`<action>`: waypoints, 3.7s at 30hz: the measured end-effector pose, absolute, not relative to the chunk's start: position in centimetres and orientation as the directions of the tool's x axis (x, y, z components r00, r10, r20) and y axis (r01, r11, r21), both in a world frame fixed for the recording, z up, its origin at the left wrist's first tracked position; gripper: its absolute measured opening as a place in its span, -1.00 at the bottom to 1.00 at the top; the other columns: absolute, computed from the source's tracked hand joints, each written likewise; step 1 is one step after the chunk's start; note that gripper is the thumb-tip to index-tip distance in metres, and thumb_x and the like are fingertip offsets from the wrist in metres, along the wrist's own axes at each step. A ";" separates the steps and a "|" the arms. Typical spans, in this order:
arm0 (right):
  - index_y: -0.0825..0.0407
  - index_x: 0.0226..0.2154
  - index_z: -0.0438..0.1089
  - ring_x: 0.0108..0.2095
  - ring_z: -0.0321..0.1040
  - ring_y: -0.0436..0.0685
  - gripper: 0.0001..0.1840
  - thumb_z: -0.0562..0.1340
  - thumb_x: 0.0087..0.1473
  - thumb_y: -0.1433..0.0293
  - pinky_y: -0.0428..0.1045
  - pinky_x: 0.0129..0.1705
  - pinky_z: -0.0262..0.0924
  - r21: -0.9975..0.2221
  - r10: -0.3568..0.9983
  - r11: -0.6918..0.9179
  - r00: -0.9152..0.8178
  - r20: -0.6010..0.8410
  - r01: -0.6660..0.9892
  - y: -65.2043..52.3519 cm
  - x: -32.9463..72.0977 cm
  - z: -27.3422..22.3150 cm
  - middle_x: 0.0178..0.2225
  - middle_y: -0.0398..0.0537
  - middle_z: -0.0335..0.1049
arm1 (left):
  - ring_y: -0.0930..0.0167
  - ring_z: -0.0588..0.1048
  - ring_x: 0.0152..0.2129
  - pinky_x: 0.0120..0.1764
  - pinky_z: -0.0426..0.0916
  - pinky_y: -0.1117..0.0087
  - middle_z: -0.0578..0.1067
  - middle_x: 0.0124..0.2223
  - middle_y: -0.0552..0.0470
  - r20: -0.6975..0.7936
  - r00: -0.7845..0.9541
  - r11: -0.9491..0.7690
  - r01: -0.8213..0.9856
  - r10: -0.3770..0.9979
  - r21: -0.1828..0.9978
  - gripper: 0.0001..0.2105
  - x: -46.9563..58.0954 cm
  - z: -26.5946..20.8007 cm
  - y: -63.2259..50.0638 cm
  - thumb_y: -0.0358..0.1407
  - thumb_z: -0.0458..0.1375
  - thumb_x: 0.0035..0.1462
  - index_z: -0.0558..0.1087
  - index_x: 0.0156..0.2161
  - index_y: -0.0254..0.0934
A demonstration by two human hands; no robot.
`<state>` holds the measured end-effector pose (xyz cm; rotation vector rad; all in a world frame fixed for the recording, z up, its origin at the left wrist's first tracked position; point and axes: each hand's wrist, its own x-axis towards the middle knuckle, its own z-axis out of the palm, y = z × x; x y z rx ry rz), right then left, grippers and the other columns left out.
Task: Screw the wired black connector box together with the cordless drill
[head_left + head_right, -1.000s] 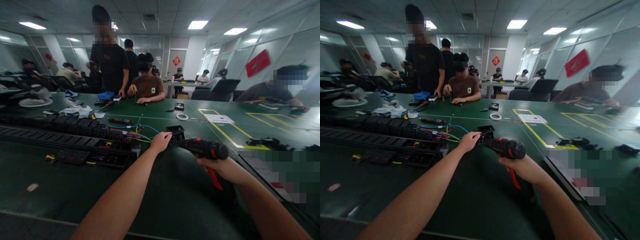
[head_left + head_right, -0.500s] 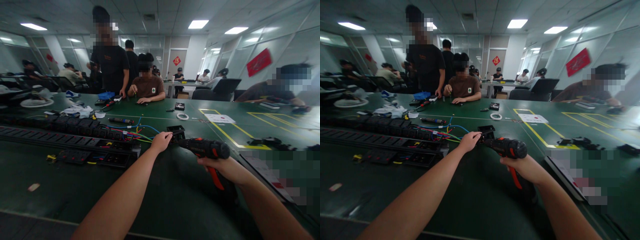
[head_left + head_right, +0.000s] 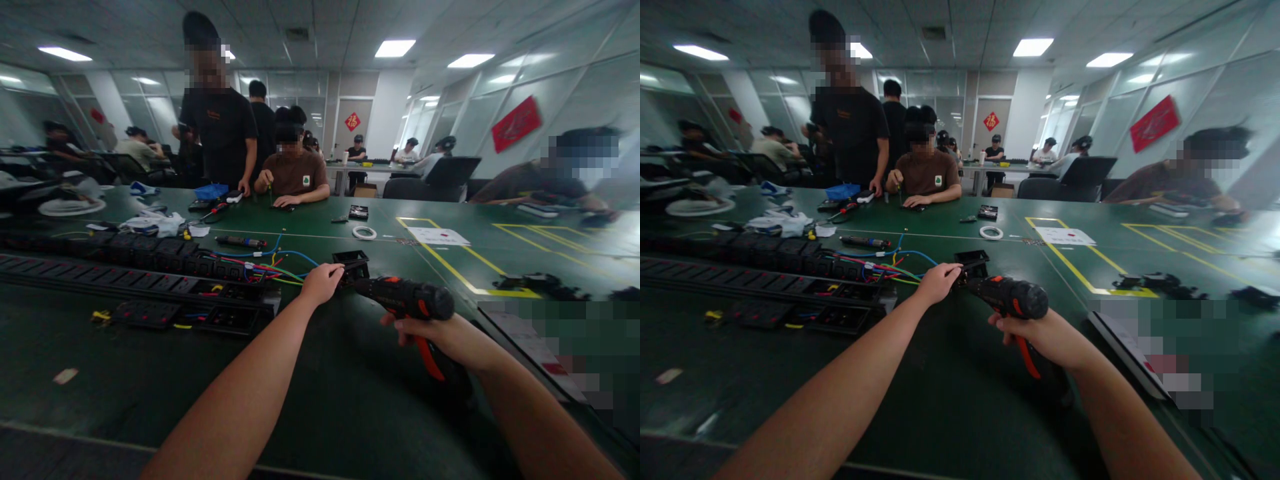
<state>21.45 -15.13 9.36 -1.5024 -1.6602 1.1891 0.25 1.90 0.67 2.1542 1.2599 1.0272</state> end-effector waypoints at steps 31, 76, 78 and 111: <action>0.01 -0.33 0.44 -0.50 0.29 0.08 -0.63 0.37 -0.05 0.07 -0.01 -0.43 0.18 -0.850 0.987 -0.038 -0.112 -0.113 0.526 -15.2 21.2 9.7 -0.55 -0.18 0.34 | 0.30 0.49 0.05 0.14 0.31 0.34 0.56 0.09 0.00 0.362 0.318 -0.482 0.553 0.876 0.680 -0.62 0.2 1.0 1.7 -0.14 -0.02 0.33 0.55 0.07 -0.16; 0.07 -0.25 0.50 -0.43 0.37 0.10 -0.64 0.37 -0.01 0.14 0.04 -0.33 0.25 -0.890 0.983 -0.016 -0.157 -0.098 0.456 -14.9 21.9 8.8 -0.33 -0.01 0.52 | 0.29 0.48 0.05 0.14 0.31 0.34 0.56 0.09 -0.02 0.379 0.319 -0.496 0.545 0.868 0.676 -0.61 0.3 0.8 1.9 -0.14 -0.02 0.34 0.55 0.08 -0.19; 0.07 -0.24 0.50 -0.42 0.38 0.11 -0.63 0.37 0.00 0.14 0.04 -0.32 0.26 -0.890 0.982 -0.012 -0.161 -0.096 0.455 -14.8 22.0 8.8 -0.32 -0.01 0.52 | 0.29 0.48 0.04 0.13 0.31 0.34 0.56 0.09 -0.02 0.379 0.319 -0.495 0.544 0.869 0.678 -0.61 0.2 0.8 1.9 -0.13 -0.02 0.34 0.54 0.08 -0.19; 0.03 -0.35 0.44 -0.46 0.28 0.09 -0.63 0.36 -0.01 0.07 0.00 -0.39 0.19 -0.848 0.989 -0.054 -0.089 -0.118 0.527 -15.1 21.6 9.3 -0.52 -0.16 0.35 | 0.29 0.49 0.03 0.13 0.31 0.33 0.56 0.09 -0.02 0.380 0.312 -0.491 0.540 0.871 0.683 -0.61 0.2 0.8 1.8 -0.13 -0.01 0.33 0.55 0.07 -0.17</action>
